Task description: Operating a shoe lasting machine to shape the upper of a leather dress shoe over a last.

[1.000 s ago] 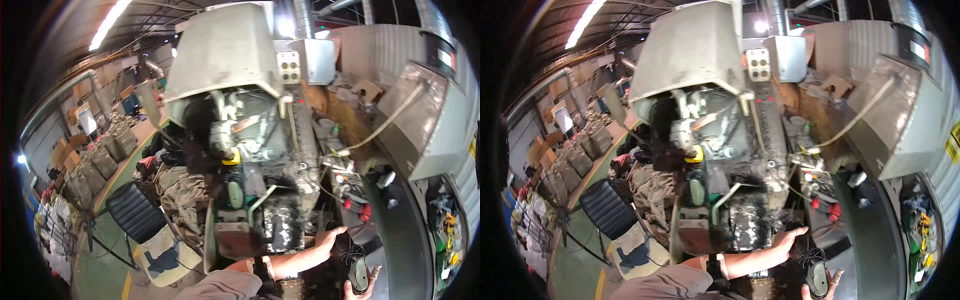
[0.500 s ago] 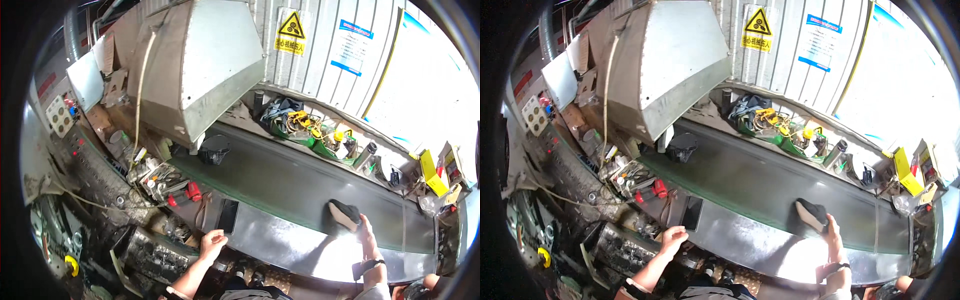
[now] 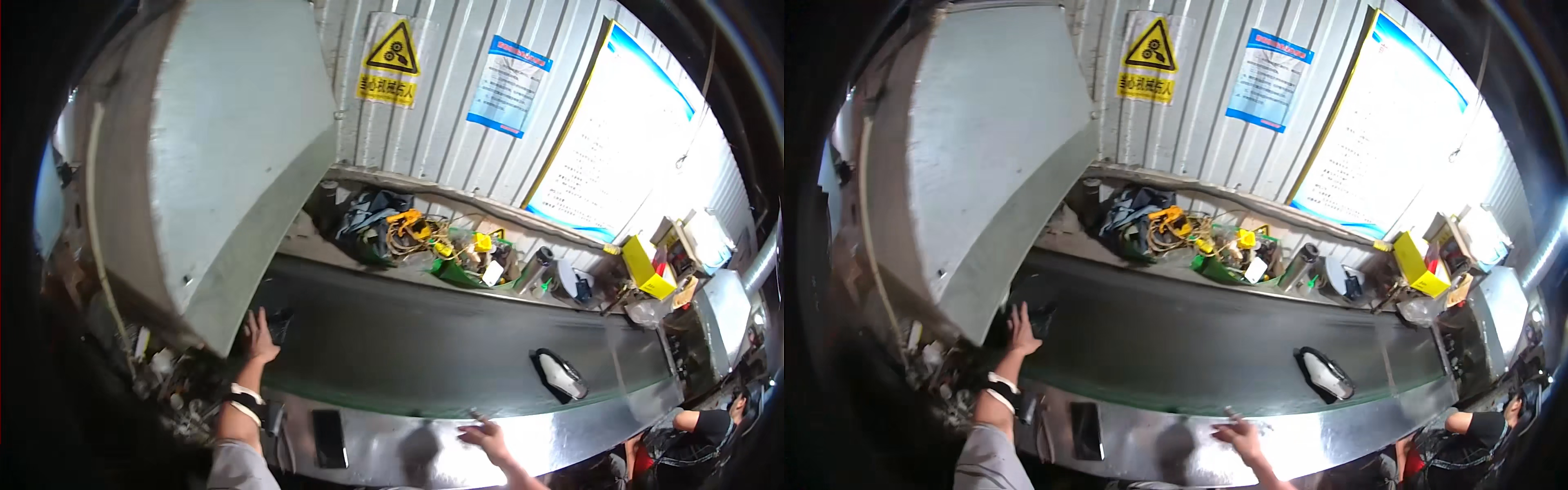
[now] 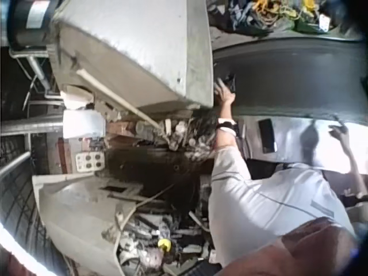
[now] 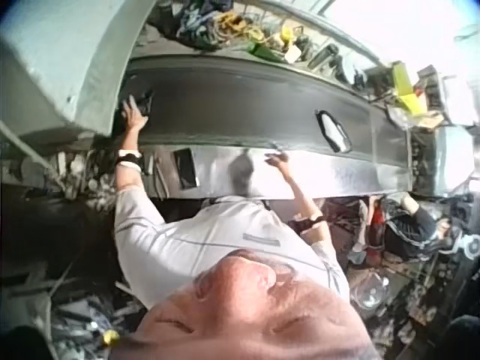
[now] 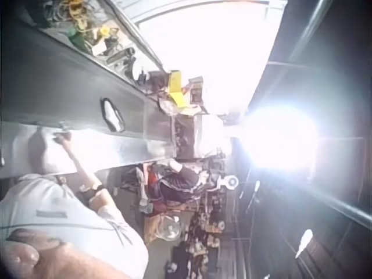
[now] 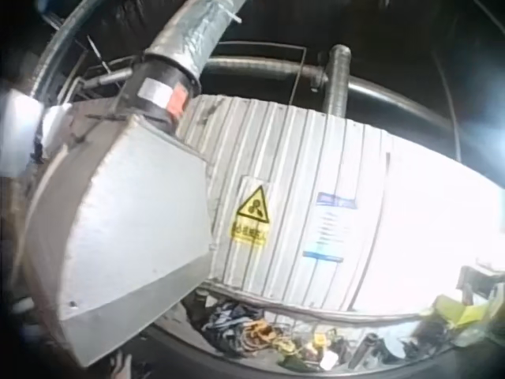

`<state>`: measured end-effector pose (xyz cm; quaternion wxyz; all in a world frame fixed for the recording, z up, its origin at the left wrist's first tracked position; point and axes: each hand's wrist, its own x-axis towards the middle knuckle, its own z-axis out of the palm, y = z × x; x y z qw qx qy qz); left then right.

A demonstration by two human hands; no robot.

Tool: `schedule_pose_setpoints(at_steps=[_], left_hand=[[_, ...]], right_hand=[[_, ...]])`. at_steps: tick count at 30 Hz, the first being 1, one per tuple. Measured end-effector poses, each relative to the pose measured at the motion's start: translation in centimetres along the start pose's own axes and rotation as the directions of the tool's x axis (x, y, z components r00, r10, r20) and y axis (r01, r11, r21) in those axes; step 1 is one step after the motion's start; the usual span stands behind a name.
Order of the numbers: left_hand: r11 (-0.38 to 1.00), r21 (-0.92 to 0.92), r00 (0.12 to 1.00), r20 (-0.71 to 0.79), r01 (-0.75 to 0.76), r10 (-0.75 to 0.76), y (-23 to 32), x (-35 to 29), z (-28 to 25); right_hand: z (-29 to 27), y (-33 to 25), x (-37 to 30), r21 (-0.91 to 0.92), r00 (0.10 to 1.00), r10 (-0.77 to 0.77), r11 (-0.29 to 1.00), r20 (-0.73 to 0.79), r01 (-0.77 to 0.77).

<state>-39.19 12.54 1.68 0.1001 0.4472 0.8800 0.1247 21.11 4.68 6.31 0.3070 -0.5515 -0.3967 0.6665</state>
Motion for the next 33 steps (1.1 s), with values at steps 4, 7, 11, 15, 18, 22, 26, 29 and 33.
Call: schedule_pose_setpoints(at_steps=[4, 7, 11, 15, 18, 22, 26, 29, 33], left_hand=[[0.964, 0.190, 0.920, 0.378, -0.185, 0.102, 2.5, 4.6, -2.3], [0.848, -0.410, 0.712, 0.479, -0.336, 0.514, 9.9, 3.4, -3.5], [0.628, -0.764, 0.939, 0.091, -0.148, 0.333, 5.1, 7.3, 0.4], [0.950, -0.171, 0.889, -0.339, 0.262, -0.307, -9.9, 12.0, 4.5], [0.900, -0.289, 0.888, -0.231, 0.327, -0.397, -7.0, 12.1, 6.4], [0.855, -0.173, 0.815, -0.259, 0.489, -0.518, -9.4, 10.2, 4.8], [0.923, -0.186, 0.931, -0.081, 0.336, -0.355, -3.5, 3.4, 3.7], [0.980, -0.122, 0.968, -0.219, -0.156, 0.126, 2.3, -4.4, 1.1], [0.742, -0.195, 0.764, -0.262, -0.641, 0.590, 10.4, -15.5, -4.1]], right_hand=[[7.1, -2.6, 1.3, 0.074, 0.979, 0.128, 0.987, 0.161, -0.141], [10.3, -4.5, 4.2, 0.207, 0.968, 0.218, 0.949, 0.122, -0.239], [15.6, -4.2, 7.6, 0.480, 0.944, 0.314, 0.816, 0.098, -0.321], [14.6, -2.3, 10.2, 0.553, 0.899, 0.437, 0.751, -0.007, -0.361], [11.5, -2.0, 10.4, 0.599, 0.882, 0.446, 0.667, 0.154, -0.442], [15.5, -2.2, 11.1, 0.376, 0.881, 0.466, 0.804, 0.083, -0.460], [13.5, -2.4, 8.1, 0.468, 0.861, 0.446, 0.723, 0.246, -0.508], [7.8, -2.0, 1.6, 0.608, 0.936, 0.261, 0.712, 0.236, -0.352], [0.0, 0.6, -5.7, 0.722, 0.971, 0.107, 0.653, 0.213, -0.230]])
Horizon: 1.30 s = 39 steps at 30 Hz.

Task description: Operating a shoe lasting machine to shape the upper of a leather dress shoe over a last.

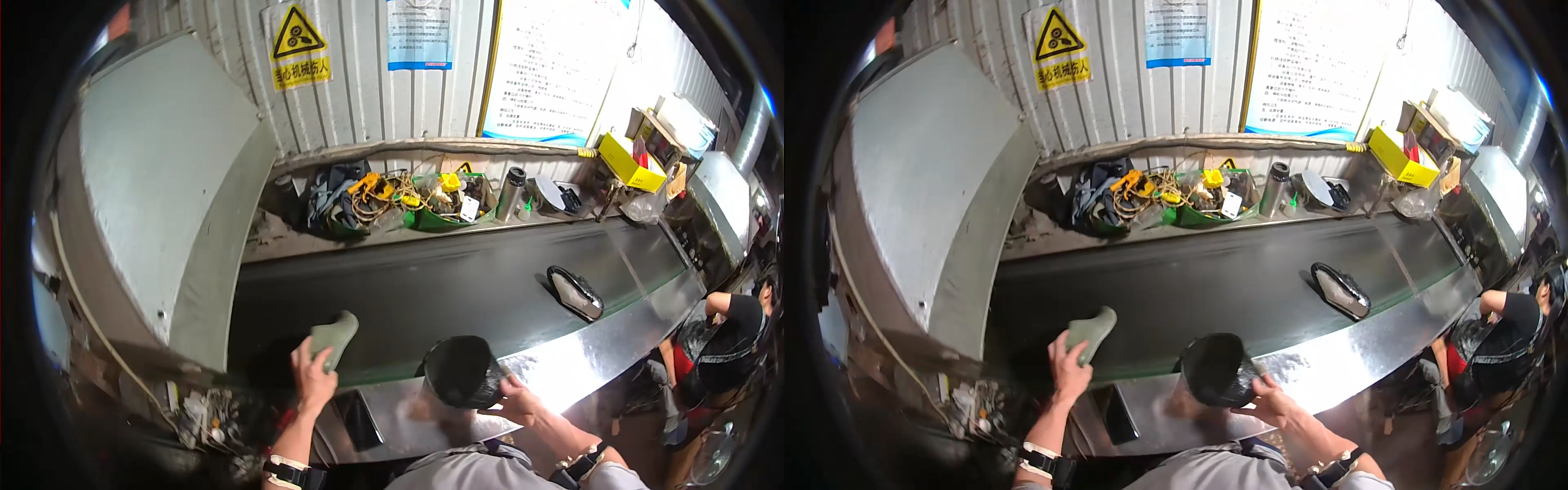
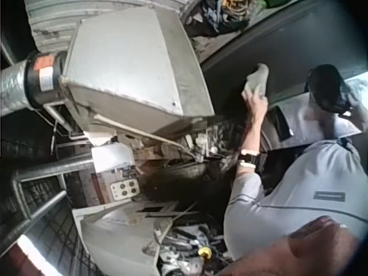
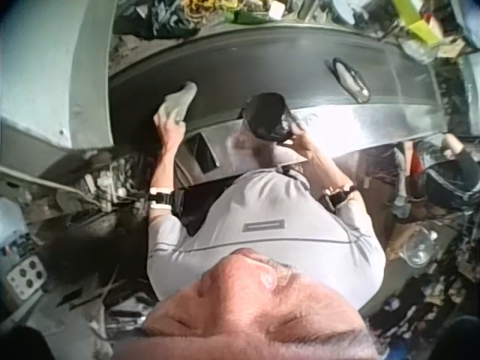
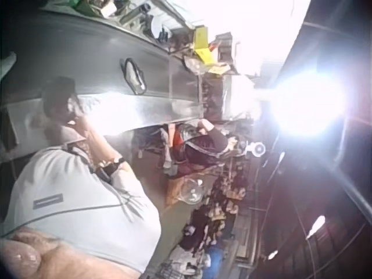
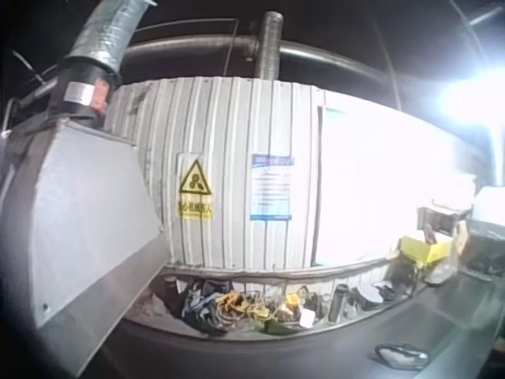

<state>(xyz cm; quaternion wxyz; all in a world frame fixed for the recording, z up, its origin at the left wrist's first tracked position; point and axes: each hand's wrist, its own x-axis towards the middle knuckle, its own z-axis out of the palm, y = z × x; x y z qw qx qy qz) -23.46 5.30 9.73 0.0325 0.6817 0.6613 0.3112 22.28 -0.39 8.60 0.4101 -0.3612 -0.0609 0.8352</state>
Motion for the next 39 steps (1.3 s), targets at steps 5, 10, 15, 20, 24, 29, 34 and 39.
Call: schedule_pose_setpoints(at_steps=[5, 10, 15, 20, 24, 29, 34, 39], left_hand=[[0.918, -0.077, 0.915, 0.081, -0.390, 0.396, 12.9, -5.8, 2.9], [0.732, -0.174, 0.737, 0.050, -0.659, 0.675, 20.5, -13.7, 7.8], [0.669, -0.268, 0.639, 0.199, -0.693, 0.743, 24.7, -17.9, 11.9], [0.349, -0.745, 0.781, 0.622, 0.569, 0.054, 23.0, -15.4, 13.3], [-0.479, -0.334, 0.415, 0.907, 0.812, 0.072, 20.4, -7.9, 9.8], [0.171, -0.473, 0.497, 0.752, 0.864, -0.432, 15.6, -11.8, 14.7], [0.856, -0.336, 0.917, 0.068, 0.393, -0.394, 15.5, -8.4, 17.1], [0.726, -0.261, 0.771, 0.182, 0.636, -0.610, 17.2, -8.0, 17.7]], right_hand=[[-5.7, 0.6, -5.2, 0.029, 0.966, -0.194, 0.979, -0.172, 0.202], [-6.3, -0.1, -7.5, 0.019, 0.921, -0.194, 0.977, -0.337, 0.213], [-5.6, -1.7, -9.2, -0.091, 0.899, -0.228, 0.974, -0.374, 0.209], [-3.6, -0.3, -11.8, -0.643, 0.783, -0.617, 0.632, -0.079, 0.434], [-1.5, 2.7, -15.1, -0.883, 0.779, -0.418, -0.257, 0.467, 0.392], [-7.2, 9.7, -13.6, -0.611, 0.682, -0.173, -0.632, 0.711, 0.476], [-7.3, 10.3, -7.8, -0.666, 0.516, -0.433, -0.581, 0.739, 0.468], [-7.8, 10.6, -5.3, -0.786, 0.523, -0.655, -0.182, 0.545, 0.591]])
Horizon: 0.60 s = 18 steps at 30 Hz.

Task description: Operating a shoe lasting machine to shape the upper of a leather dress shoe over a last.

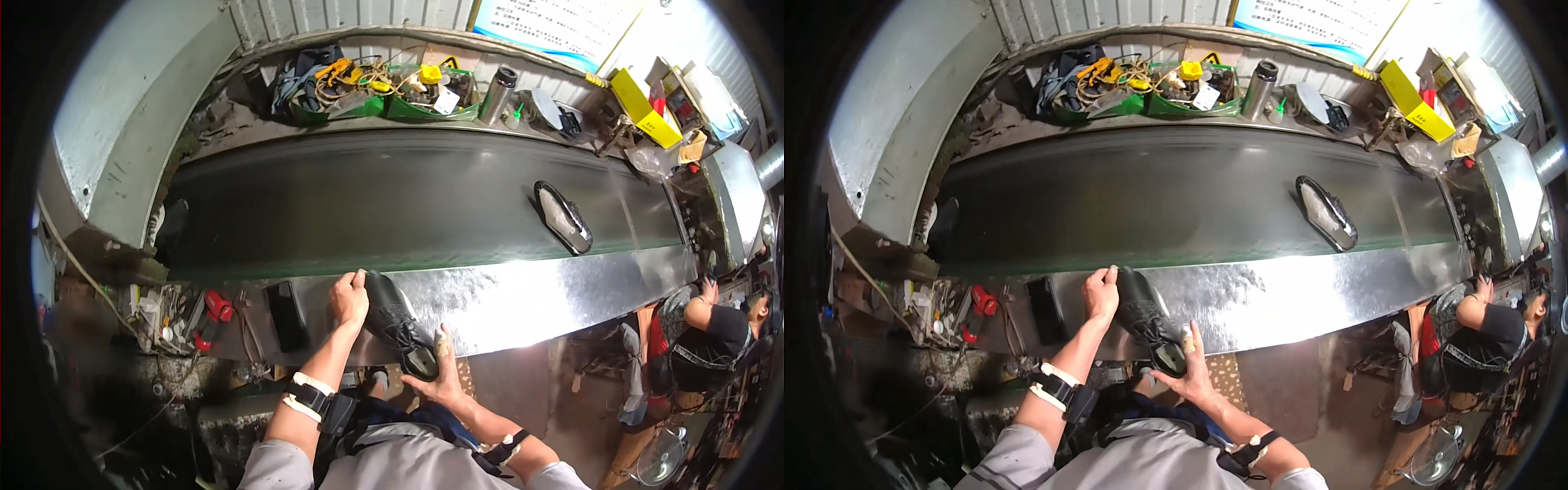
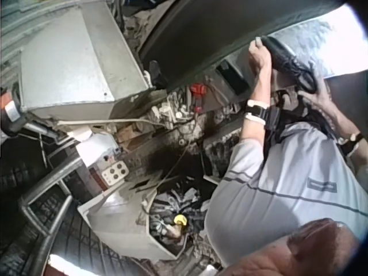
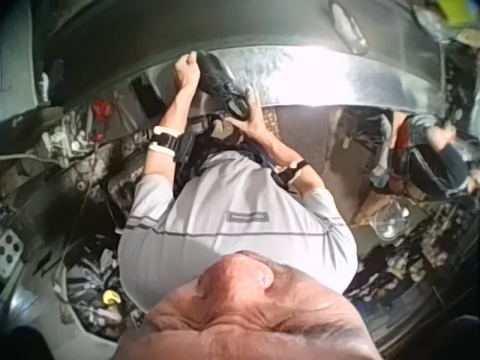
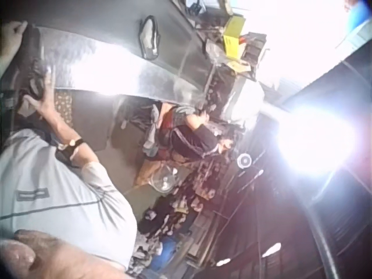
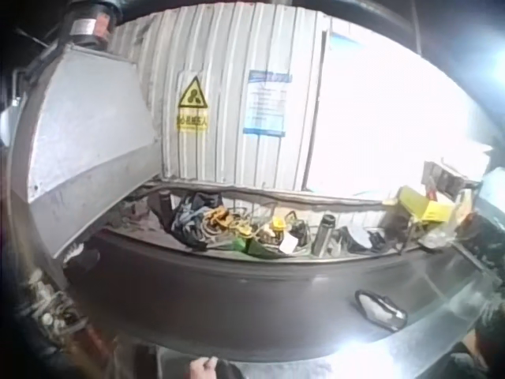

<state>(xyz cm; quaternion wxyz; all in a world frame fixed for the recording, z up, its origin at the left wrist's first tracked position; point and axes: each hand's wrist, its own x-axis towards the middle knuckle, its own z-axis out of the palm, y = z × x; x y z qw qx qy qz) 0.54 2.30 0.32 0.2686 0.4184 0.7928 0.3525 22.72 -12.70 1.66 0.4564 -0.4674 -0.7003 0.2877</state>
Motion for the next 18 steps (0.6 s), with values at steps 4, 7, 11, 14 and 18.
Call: schedule_pose_setpoints(at_steps=[4, 7, 11, 14, 18], left_hand=[[0.979, -0.078, 0.970, 0.171, 0.188, -0.172, -1.8, -2.5, -0.3], [0.973, 0.178, 0.973, 0.156, 0.144, -0.172, 1.5, -4.3, 0.7], [0.982, 0.134, 0.985, 0.095, 0.130, -0.143, 0.9, -5.0, 1.3], [0.987, 0.039, 0.986, 0.047, 0.155, -0.157, -0.1, -4.6, 0.7], [0.987, -0.072, 0.989, 0.044, 0.143, -0.140, 1.2, -6.9, -3.7]], right_hand=[[-2.5, 0.9, -2.2, -0.088, 0.944, 0.165, 0.985, 0.284, -0.145], [-3.3, 1.4, -2.6, -0.166, 0.923, 0.066, 0.986, 0.379, -0.003], [-3.8, 3.4, -2.1, 0.012, 0.900, -0.013, 1.000, 0.436, 0.009], [-3.8, 3.0, -2.1, 0.043, 0.868, 0.145, 0.981, 0.474, -0.187], [-5.4, 0.1, -0.3, 0.409, 0.749, 0.245, 0.713, 0.616, -0.569]])
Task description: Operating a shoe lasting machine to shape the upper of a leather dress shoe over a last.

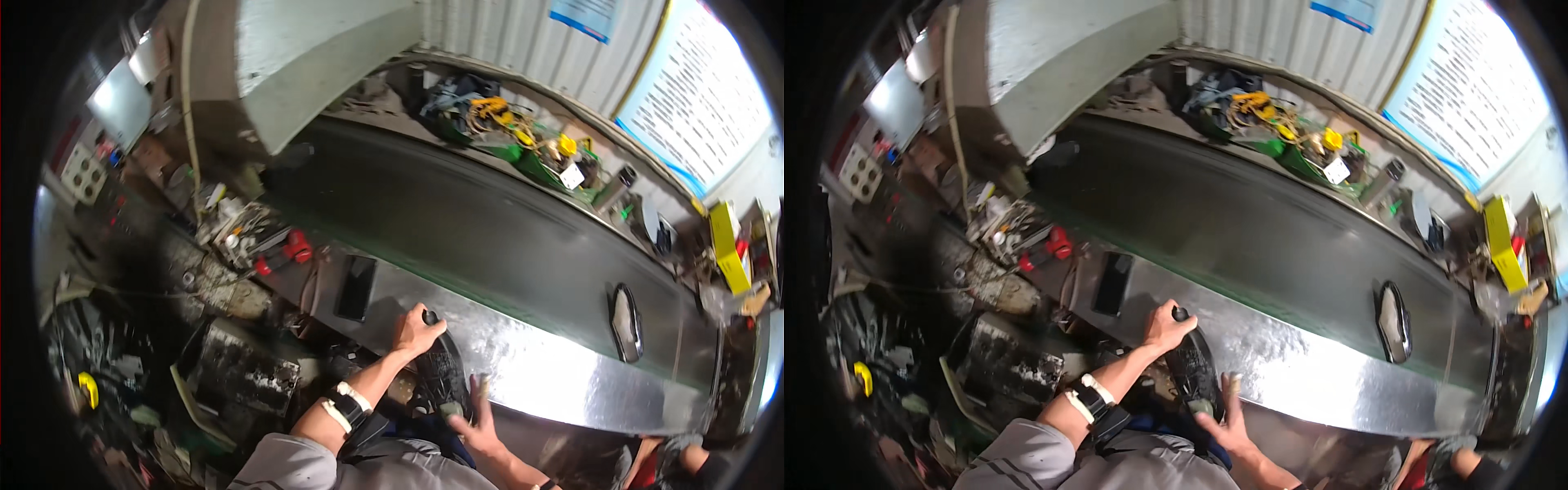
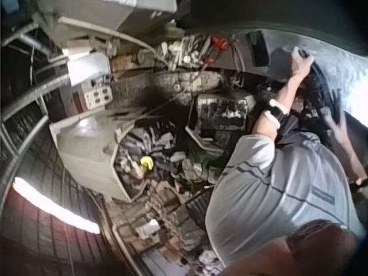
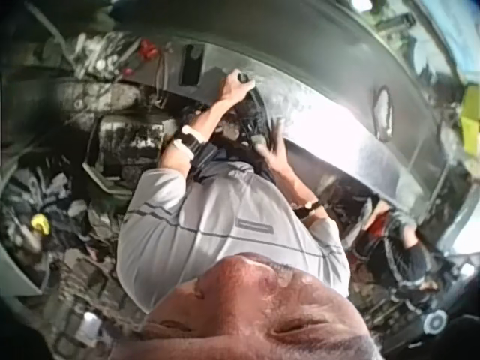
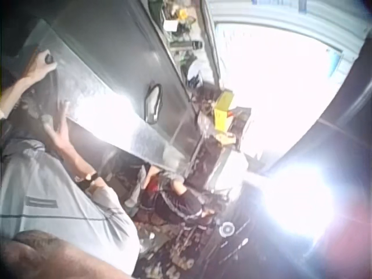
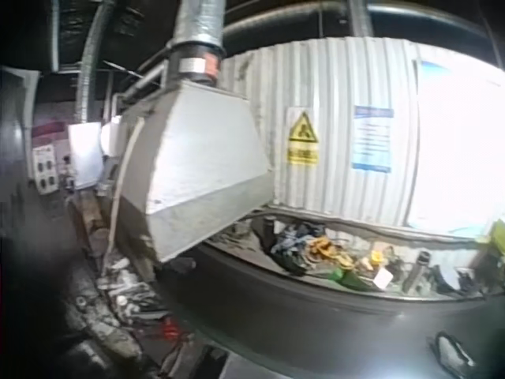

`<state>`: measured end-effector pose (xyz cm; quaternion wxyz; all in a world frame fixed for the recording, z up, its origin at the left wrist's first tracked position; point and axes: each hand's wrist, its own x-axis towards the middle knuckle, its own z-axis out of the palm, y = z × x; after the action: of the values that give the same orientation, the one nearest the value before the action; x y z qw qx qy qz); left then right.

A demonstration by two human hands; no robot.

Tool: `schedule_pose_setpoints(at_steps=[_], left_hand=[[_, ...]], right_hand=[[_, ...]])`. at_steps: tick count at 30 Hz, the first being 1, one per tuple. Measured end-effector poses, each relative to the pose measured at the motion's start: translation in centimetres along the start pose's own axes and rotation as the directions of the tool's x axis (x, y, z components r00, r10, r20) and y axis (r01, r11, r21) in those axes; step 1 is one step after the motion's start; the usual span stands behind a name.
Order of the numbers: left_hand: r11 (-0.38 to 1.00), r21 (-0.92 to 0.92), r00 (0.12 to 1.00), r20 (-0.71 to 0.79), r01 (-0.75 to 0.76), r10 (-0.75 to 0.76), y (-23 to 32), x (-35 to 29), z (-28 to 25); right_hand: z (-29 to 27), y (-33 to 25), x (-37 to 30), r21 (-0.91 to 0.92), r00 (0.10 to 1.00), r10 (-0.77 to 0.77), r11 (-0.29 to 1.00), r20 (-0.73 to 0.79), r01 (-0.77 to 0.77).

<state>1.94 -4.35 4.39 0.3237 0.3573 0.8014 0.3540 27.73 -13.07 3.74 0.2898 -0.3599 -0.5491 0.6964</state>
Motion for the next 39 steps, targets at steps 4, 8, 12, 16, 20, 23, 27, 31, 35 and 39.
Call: schedule_pose_setpoints(at_steps=[4, 8, 12, 16, 20, 23, 27, 31, 35, 39], left_hand=[[0.991, -0.106, 0.994, -0.081, -0.079, 0.071, 0.2, -4.9, -6.5], [0.981, -0.193, 0.965, -0.260, -0.026, -0.026, -0.7, -10.6, -15.1], [0.984, -0.178, 0.827, -0.556, -0.026, -0.079, -3.4, -17.3, -23.9], [0.951, -0.307, 0.548, -0.803, -0.044, -0.234, -7.4, -25.9, -34.8], [0.908, -0.072, -0.442, -0.887, 0.413, 0.130, -19.7, -33.7, -46.8], [0.920, -0.322, -0.265, -0.928, 0.225, -0.260, -25.0, -38.4, -50.9], [0.941, -0.293, 0.001, -0.955, 0.173, -0.297, -24.8, -41.8, -50.5], [0.975, -0.178, 0.345, -0.914, 0.132, -0.214, -29.5, -50.1, -45.7], [0.333, -0.693, 0.526, -0.710, -0.639, -0.469, -28.6, -49.9, -44.8], [-0.011, -0.754, 0.619, -0.531, -0.657, -0.578, -25.2, -48.2, -48.1]], right_hand=[[1.9, -2.6, 6.1, 0.366, 0.829, 0.518, 0.745, 0.209, -0.558], [8.7, -6.9, 6.2, 0.178, 0.863, 0.484, 0.845, 0.146, -0.504], [18.5, -8.9, 4.9, -0.032, 0.965, 0.162, 0.987, 0.208, -0.159], [30.0, -10.0, 2.7, -0.081, 0.890, 0.149, 0.989, 0.431, -0.127], [41.3, -12.2, -2.1, -0.064, 0.764, 0.157, 0.987, 0.626, -0.150], [48.4, -12.9, -6.7, 0.029, 0.682, 0.223, 0.941, 0.697, -0.338], [52.8, -11.2, -7.0, 0.108, 0.672, 0.266, 0.881, 0.691, -0.460], [58.0, -12.8, -10.4, 0.089, 0.724, 0.394, 0.844, 0.566, -0.529], [62.6, -6.6, -8.0, 0.045, 0.622, 0.431, 0.799, 0.654, -0.600], [67.1, -5.4, -7.5, 0.064, 0.546, 0.415, 0.752, 0.728, -0.656]])
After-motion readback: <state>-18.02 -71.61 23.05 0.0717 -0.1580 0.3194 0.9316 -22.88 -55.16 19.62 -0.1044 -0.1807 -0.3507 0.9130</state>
